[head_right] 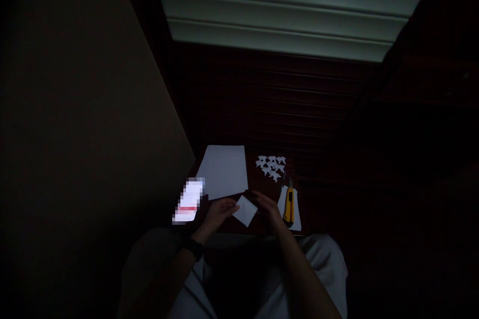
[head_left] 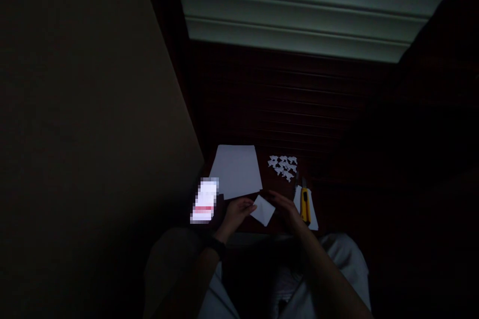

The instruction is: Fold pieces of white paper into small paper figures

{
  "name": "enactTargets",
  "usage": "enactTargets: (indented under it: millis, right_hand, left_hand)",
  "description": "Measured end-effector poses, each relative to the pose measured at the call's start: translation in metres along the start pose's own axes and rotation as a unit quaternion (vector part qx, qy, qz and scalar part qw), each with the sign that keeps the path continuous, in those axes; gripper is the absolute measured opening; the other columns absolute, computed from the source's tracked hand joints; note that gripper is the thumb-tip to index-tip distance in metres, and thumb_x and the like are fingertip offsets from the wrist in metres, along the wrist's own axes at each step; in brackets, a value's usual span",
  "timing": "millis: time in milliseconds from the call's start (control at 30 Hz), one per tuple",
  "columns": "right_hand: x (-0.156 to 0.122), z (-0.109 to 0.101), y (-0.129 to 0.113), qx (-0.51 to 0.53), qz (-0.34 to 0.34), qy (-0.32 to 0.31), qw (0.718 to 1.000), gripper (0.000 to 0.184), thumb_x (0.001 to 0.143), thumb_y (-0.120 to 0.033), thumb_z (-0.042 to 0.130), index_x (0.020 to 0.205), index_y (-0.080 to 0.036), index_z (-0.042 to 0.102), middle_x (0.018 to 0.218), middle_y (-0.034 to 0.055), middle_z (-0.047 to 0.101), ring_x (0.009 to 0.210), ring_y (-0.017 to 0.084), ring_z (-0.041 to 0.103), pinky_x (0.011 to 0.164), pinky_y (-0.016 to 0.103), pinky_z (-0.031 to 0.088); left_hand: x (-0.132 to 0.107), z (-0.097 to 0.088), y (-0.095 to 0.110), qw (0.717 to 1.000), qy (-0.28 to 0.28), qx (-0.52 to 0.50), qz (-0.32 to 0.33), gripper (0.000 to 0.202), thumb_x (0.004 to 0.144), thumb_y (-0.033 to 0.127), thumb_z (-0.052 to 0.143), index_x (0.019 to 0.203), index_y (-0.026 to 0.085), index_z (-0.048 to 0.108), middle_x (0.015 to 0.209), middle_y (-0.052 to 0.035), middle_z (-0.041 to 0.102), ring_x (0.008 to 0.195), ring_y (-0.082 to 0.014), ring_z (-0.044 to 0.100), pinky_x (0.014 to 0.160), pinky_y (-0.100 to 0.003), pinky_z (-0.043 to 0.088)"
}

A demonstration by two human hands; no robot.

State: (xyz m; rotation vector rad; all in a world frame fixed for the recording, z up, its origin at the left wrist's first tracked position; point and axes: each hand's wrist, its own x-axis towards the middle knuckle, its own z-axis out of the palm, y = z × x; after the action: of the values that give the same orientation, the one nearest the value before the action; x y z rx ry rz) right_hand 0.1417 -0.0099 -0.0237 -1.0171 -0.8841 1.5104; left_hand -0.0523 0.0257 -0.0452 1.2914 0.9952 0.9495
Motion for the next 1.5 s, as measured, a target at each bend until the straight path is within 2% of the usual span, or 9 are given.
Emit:
enactTargets:
  millis: [133, 200, 300, 400, 633, 767, 1033, 1333, 1500]
  right_hand:
    - [0.004, 0.007, 0.000, -0.124, -0.013, -0.029, 0.992, 0.048, 0.066, -0.035, 0.064, 0.111, -0.021, 0.056, 0.085, 0.0035, 0.064, 0.076, 0.017, 0.056, 0.067, 0.028, 0.041]
    - [0.006, 0.007, 0.005, -0.191, -0.017, -0.026, 0.981, 0.041, 0.064, -0.036, 0.066, 0.100, -0.018, 0.062, 0.070, 0.0010, 0.062, 0.063, 0.013, 0.052, 0.058, 0.025, 0.040]
    - [0.008, 0.006, 0.012, -0.224, -0.039, 0.018, 0.974, 0.031, 0.061, -0.039, 0.066, 0.081, -0.015, 0.066, 0.062, -0.0001, 0.057, 0.056, 0.012, 0.048, 0.052, 0.022, 0.037]
    - [0.008, 0.004, 0.016, -0.202, -0.043, 0.056, 0.977, 0.030, 0.061, -0.040, 0.065, 0.078, -0.015, 0.063, 0.063, 0.0004, 0.058, 0.056, 0.012, 0.049, 0.050, 0.022, 0.037]
    - [0.005, 0.002, 0.018, -0.196, -0.055, 0.069, 0.977, 0.029, 0.065, -0.040, 0.063, 0.082, -0.018, 0.059, 0.062, -0.0009, 0.056, 0.054, 0.013, 0.049, 0.049, 0.022, 0.037]
    - [0.004, 0.002, 0.021, -0.245, -0.092, 0.054, 0.964, 0.026, 0.066, -0.039, 0.062, 0.080, -0.018, 0.059, 0.067, -0.0001, 0.058, 0.058, 0.013, 0.050, 0.052, 0.022, 0.037]
    - [0.003, 0.006, 0.030, -0.325, -0.126, 0.105, 0.932, 0.026, 0.070, -0.041, 0.056, 0.081, -0.018, 0.063, 0.071, 0.0022, 0.062, 0.059, 0.014, 0.051, 0.054, 0.024, 0.039]
    - [0.002, 0.008, 0.027, -0.308, -0.116, 0.085, 0.940, 0.029, 0.071, -0.042, 0.056, 0.087, -0.020, 0.066, 0.088, 0.0054, 0.066, 0.080, 0.021, 0.059, 0.075, 0.033, 0.044]
    - [0.003, 0.007, 0.029, -0.307, -0.117, 0.085, 0.941, 0.030, 0.070, -0.042, 0.058, 0.088, -0.020, 0.066, 0.090, 0.0056, 0.066, 0.083, 0.021, 0.059, 0.077, 0.034, 0.043]
  left_hand:
    - [-0.003, 0.002, 0.004, 0.997, -0.072, 0.032, 0.018, 0.026, 0.065, 0.033, 0.065, 0.081, 0.012, 0.065, 0.082, -0.0089, 0.067, 0.075, -0.0191, 0.061, 0.067, -0.028, 0.047]
    - [-0.003, 0.004, 0.006, 0.996, -0.077, 0.042, 0.022, 0.026, 0.065, 0.033, 0.065, 0.081, 0.012, 0.066, 0.082, -0.0092, 0.067, 0.076, -0.0197, 0.061, 0.069, -0.029, 0.047]
    - [-0.004, 0.008, 0.006, 0.997, -0.060, 0.043, 0.010, 0.031, 0.065, 0.036, 0.064, 0.086, 0.013, 0.065, 0.080, -0.0091, 0.067, 0.071, -0.0194, 0.061, 0.062, -0.028, 0.048]
    - [-0.005, 0.010, 0.005, 0.998, -0.041, 0.034, -0.016, 0.037, 0.063, 0.038, 0.065, 0.090, 0.012, 0.063, 0.076, -0.0086, 0.067, 0.067, -0.0194, 0.062, 0.055, -0.027, 0.048]
    - [-0.004, 0.009, -0.002, 1.000, -0.014, -0.006, -0.022, 0.040, 0.063, 0.035, 0.066, 0.094, 0.012, 0.062, 0.078, -0.0085, 0.067, 0.072, -0.0202, 0.062, 0.060, -0.029, 0.051]
    - [-0.003, 0.009, -0.005, 0.999, -0.012, 0.004, -0.031, 0.038, 0.063, 0.036, 0.066, 0.092, 0.012, 0.063, 0.079, -0.0093, 0.067, 0.072, -0.0210, 0.063, 0.059, -0.029, 0.051]
    - [-0.005, 0.008, 0.001, 0.999, -0.022, -0.006, -0.047, 0.035, 0.065, 0.035, 0.064, 0.092, 0.011, 0.063, 0.085, -0.0111, 0.067, 0.078, -0.0222, 0.062, 0.061, -0.030, 0.052]
    - [-0.005, 0.009, 0.003, 1.000, -0.011, 0.008, -0.024, 0.031, 0.065, 0.034, 0.064, 0.087, 0.012, 0.066, 0.082, -0.0094, 0.068, 0.075, -0.0207, 0.062, 0.065, -0.030, 0.050]
    - [-0.006, 0.008, 0.004, 1.000, -0.006, 0.014, -0.024, 0.036, 0.065, 0.035, 0.065, 0.093, 0.012, 0.064, 0.082, -0.0096, 0.067, 0.074, -0.0205, 0.062, 0.063, -0.029, 0.050]
